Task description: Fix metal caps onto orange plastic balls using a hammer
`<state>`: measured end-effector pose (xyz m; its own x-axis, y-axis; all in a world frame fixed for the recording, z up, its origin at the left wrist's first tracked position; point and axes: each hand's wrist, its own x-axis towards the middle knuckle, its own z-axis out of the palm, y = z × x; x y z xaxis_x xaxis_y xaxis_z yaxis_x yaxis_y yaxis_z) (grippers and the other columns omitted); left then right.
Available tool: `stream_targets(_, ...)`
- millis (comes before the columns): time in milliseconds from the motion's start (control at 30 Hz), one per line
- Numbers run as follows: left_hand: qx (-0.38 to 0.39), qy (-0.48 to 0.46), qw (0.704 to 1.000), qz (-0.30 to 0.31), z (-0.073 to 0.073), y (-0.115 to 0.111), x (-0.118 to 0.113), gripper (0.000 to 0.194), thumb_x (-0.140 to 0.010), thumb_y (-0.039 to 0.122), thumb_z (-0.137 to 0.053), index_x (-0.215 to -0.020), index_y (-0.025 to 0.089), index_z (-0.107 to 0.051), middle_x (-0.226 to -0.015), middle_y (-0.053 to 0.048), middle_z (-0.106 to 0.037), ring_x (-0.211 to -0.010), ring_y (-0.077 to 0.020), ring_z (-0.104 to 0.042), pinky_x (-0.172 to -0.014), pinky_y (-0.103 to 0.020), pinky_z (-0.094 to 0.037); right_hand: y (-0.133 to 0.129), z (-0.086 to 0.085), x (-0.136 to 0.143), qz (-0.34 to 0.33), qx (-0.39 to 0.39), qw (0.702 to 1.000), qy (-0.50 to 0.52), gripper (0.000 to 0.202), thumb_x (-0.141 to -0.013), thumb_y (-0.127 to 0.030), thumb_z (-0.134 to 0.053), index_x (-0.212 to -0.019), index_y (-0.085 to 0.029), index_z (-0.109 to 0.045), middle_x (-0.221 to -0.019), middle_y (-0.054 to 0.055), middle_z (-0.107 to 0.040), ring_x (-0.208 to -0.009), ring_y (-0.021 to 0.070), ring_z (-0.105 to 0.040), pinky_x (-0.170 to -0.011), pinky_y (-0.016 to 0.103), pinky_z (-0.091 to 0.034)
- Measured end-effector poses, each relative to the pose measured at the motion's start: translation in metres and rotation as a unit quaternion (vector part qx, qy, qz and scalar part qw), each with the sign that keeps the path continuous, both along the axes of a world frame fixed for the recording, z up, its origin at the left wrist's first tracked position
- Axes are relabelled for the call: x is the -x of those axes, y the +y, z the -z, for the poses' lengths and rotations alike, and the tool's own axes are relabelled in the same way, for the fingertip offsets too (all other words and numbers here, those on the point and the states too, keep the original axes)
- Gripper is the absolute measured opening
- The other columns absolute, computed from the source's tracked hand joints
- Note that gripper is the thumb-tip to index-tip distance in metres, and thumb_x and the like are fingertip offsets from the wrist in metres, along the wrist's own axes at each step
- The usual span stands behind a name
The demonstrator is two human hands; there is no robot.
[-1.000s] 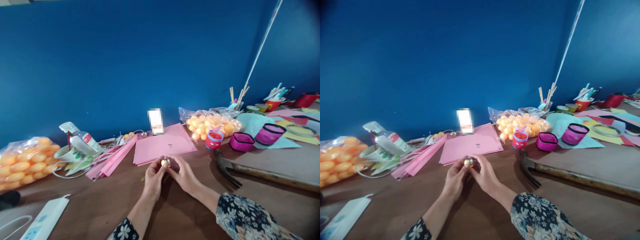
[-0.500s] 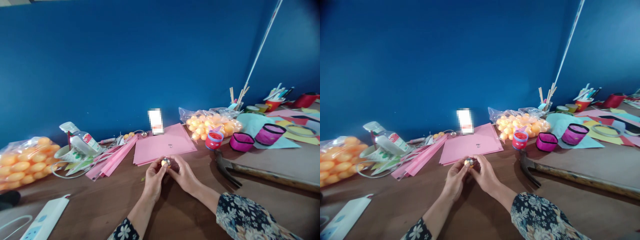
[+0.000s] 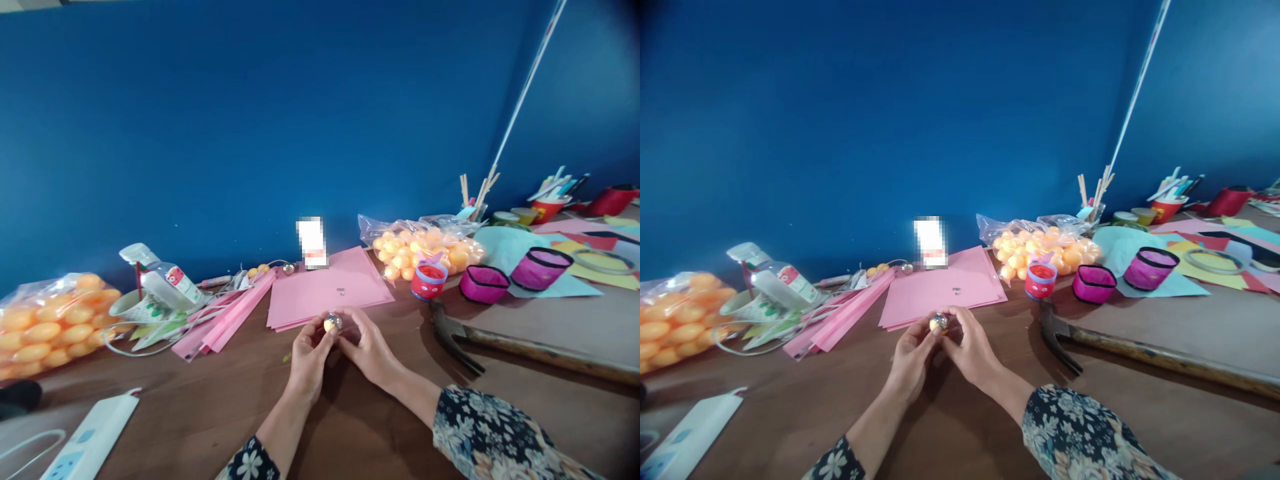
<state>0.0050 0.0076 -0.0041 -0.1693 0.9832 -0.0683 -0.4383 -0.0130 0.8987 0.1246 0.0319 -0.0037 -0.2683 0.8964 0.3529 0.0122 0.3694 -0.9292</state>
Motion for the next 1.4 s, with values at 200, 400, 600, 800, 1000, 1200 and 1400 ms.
stream_targets(200,-0.006,-0.009,1.000,0.003,0.000,0.000,0.001,0.051,-0.065,0.024,-0.070,-0.113,0.018,-0.055,-0.108,-0.010,-0.064,-0.100,-0.0221,-0.059,-0.090,-0.036,-0.043,0.001,-0.006,-0.001,-0.037,0.047,0.997,0.042,0.030,-0.079,-0.017,-0.048,-0.108,-0.022,-0.052,-0.107,0.006,-0.061,-0.098,0.0185,-0.059,-0.086,0.034,-0.050)
stream_targets(400,-0.015,-0.005,1.000,0.012,0.004,0.001,0.002,0.048,-0.067,0.023,-0.068,-0.113,0.017,-0.055,-0.107,-0.010,-0.064,-0.101,-0.0201,-0.058,-0.093,-0.035,-0.040,0.004,-0.006,-0.003,-0.016,0.036,0.999,0.015,0.024,-0.082,-0.024,-0.051,-0.105,-0.021,-0.055,-0.104,0.006,-0.063,-0.095,0.0185,-0.060,-0.084,0.033,-0.050)
stream_targets(600,-0.008,0.001,1.000,0.008,0.000,0.001,0.001,0.044,-0.069,0.027,-0.067,-0.111,0.018,-0.056,-0.107,-0.008,-0.064,-0.096,-0.0171,-0.059,-0.087,-0.031,-0.043,-0.005,-0.018,-0.018,0.071,-0.039,0.995,-0.056,0.027,-0.083,-0.025,-0.049,-0.110,-0.021,-0.052,-0.107,0.007,-0.060,-0.095,0.0192,-0.059,-0.080,0.031,-0.051)
stream_targets(800,-0.017,-0.016,1.000,-0.001,-0.003,0.000,-0.001,0.038,-0.068,0.023,-0.067,-0.105,0.016,-0.060,-0.097,-0.006,-0.065,-0.086,-0.0132,-0.059,-0.081,-0.027,-0.045,-0.023,-0.037,-0.114,0.217,-0.203,0.915,-0.273,0.030,-0.084,-0.024,-0.046,-0.114,-0.023,-0.049,-0.112,0.009,-0.056,-0.104,0.0238,-0.052,-0.091,0.040,-0.042)
stream_targets(1000,-0.016,-0.064,0.998,-0.007,0.000,0.002,0.000,0.042,-0.066,0.019,-0.069,-0.106,0.023,-0.059,-0.098,-0.002,-0.064,-0.087,-0.0109,-0.058,-0.082,-0.026,-0.046,-0.033,-0.016,-0.221,0.258,-0.186,0.791,-0.523,0.037,-0.085,-0.030,-0.040,-0.119,-0.016,-0.046,-0.111,0.013,-0.057,-0.100,0.0270,-0.054,-0.084,0.041,-0.045)
stream_targets(1200,-0.022,-0.069,0.997,0.000,-0.002,-0.001,0.001,0.039,-0.066,0.019,-0.070,-0.104,0.022,-0.061,-0.094,-0.002,-0.065,-0.086,-0.0106,-0.059,-0.084,-0.026,-0.045,-0.039,-0.002,-0.241,0.227,-0.171,0.746,-0.602,0.036,-0.083,-0.032,-0.041,-0.114,-0.018,-0.051,-0.113,0.011,-0.057,-0.099,0.0265,-0.056,-0.083,0.040,-0.045)
stream_targets(1400,-0.030,-0.055,0.998,0.011,0.001,-0.001,0.002,0.048,-0.063,0.018,-0.072,-0.108,0.022,-0.059,-0.096,-0.003,-0.065,-0.087,-0.0107,-0.059,-0.083,-0.026,-0.044,-0.024,-0.001,-0.234,0.209,-0.154,0.734,-0.628,0.035,-0.082,-0.023,-0.041,-0.115,-0.017,-0.050,-0.108,0.011,-0.060,-0.094,0.0262,-0.058,-0.080,0.040,-0.045)
